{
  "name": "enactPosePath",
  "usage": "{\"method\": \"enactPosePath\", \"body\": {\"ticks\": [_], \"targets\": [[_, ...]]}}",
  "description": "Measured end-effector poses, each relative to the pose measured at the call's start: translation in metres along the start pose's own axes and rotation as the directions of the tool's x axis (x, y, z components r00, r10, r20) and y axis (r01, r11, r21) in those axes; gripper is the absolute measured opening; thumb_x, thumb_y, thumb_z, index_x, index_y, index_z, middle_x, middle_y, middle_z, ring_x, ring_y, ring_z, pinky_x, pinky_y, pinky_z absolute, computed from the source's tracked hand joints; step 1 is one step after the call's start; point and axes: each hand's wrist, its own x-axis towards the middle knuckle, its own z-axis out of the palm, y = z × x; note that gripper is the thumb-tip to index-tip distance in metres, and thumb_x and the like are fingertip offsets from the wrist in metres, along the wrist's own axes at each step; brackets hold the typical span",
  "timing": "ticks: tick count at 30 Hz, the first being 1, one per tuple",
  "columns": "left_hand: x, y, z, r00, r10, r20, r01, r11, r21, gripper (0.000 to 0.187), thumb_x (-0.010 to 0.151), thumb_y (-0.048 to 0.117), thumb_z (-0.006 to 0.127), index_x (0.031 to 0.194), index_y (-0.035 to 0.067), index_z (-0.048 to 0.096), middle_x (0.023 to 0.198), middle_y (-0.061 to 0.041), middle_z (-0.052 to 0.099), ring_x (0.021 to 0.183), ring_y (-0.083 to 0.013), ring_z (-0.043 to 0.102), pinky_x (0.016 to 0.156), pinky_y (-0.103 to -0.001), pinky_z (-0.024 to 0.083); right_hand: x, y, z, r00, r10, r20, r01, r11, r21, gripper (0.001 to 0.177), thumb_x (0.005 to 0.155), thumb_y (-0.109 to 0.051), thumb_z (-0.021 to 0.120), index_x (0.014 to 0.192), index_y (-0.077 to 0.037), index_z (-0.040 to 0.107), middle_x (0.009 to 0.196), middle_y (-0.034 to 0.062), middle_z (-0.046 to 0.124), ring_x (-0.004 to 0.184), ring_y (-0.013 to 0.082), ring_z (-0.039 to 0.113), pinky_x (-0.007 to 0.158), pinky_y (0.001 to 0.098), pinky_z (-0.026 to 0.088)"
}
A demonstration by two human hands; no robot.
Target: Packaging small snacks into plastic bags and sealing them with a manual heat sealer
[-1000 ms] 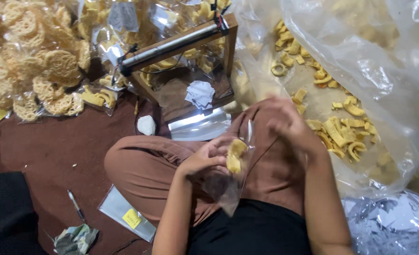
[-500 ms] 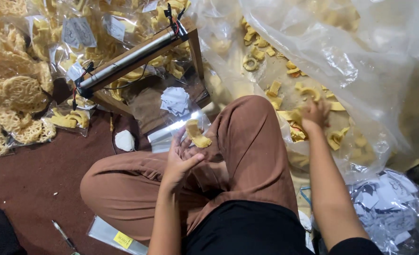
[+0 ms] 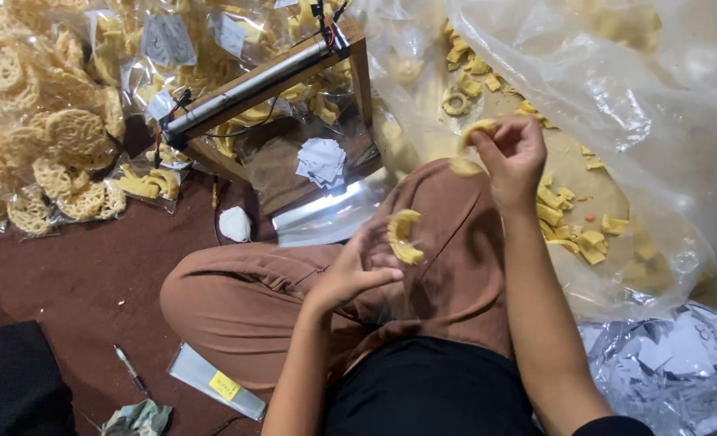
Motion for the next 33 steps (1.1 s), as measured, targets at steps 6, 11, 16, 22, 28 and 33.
{"method": "enactPosePath", "body": {"ticks": [6, 11, 16, 22, 28, 33], "targets": [[-0.017, 0.06, 0.032, 0.98, 0.096, 0.176, -0.12, 0.984, 0.133, 0.089, 0.076, 0.006, 0.085, 0.151, -0.004, 0.037, 0.152, -0.026, 0.044, 0.131, -0.0338, 0.053, 0.103, -0.042, 0.053, -0.007, -0.065, 0.041, 0.946, -0.179, 0.27, 0.195, 0.98, -0.033, 0.032, 0.095, -0.007, 0.082, 0.114, -0.002, 0.056, 0.123, 0.0189, 0.063, 0.092, 0.0343, 0.071, 0.079, 0.0404, 0.059], [-0.016, 0.028, 0.008, 0.994, -0.101, 0.036, 0.098, 0.993, 0.07, 0.085, 0.084, -0.003, 0.077, 0.155, 0.013, 0.034, 0.131, -0.02, 0.061, 0.105, -0.0259, 0.068, 0.079, -0.035, 0.062, -0.011, -0.108, 0.035, 0.603, 0.158, 0.782, 0.047, 0.972, -0.232, 0.028, 0.088, -0.011, 0.077, 0.111, 0.001, 0.067, 0.101, 0.0209, 0.068, 0.091, 0.0317, 0.069, 0.083, 0.043, 0.057], [-0.021, 0.042, 0.016, 0.986, -0.124, -0.108, 0.15, 0.948, 0.281, 0.076, 0.086, 0.011, 0.075, 0.152, 0.019, 0.039, 0.133, -0.023, 0.062, 0.103, -0.0278, 0.071, 0.073, -0.029, 0.061, -0.005, -0.122, 0.022, 0.621, 0.333, 0.71, -0.139, 0.938, -0.319, 0.021, 0.087, -0.01, 0.078, 0.103, -0.001, 0.069, 0.105, 0.0187, 0.074, 0.092, 0.0247, 0.071, 0.087, 0.0398, 0.057], [-0.027, 0.048, 0.003, 0.988, -0.039, -0.151, 0.067, 0.981, 0.185, 0.078, 0.083, -0.005, 0.069, 0.153, 0.012, 0.038, 0.118, -0.017, 0.072, 0.085, -0.0164, 0.072, 0.061, -0.017, 0.056, -0.009, -0.118, 0.02, 0.564, 0.283, 0.776, -0.269, 0.951, -0.152, 0.018, 0.083, -0.004, 0.082, 0.091, -0.003, 0.066, 0.107, 0.0115, 0.074, 0.099, 0.0161, 0.067, 0.088, 0.0284, 0.054], [-0.035, 0.069, 0.003, 0.97, -0.023, -0.24, 0.137, 0.872, 0.47, 0.075, 0.082, 0.008, 0.078, 0.149, 0.02, 0.045, 0.109, -0.013, 0.078, 0.081, -0.022, 0.074, 0.065, -0.028, 0.058, -0.006, -0.101, 0.027, 0.501, 0.455, 0.737, -0.315, 0.888, -0.334, 0.022, 0.081, -0.004, 0.084, 0.097, 0.001, 0.07, 0.098, 0.0112, 0.072, 0.087, 0.0203, 0.07, 0.08, 0.0322, 0.057], [-0.041, 0.083, 0.011, 0.967, 0.054, -0.249, 0.083, 0.857, 0.508, 0.075, 0.084, 0.006, 0.074, 0.151, 0.019, 0.043, 0.109, -0.015, 0.078, 0.094, -0.0326, 0.074, 0.085, -0.039, 0.057, -0.014, -0.076, 0.039, 0.522, 0.366, 0.77, -0.299, 0.924, -0.236, 0.021, 0.079, -0.005, 0.086, 0.094, -0.002, 0.072, 0.096, 0.0066, 0.074, 0.089, 0.0156, 0.069, 0.084, 0.0292, 0.056]]}}
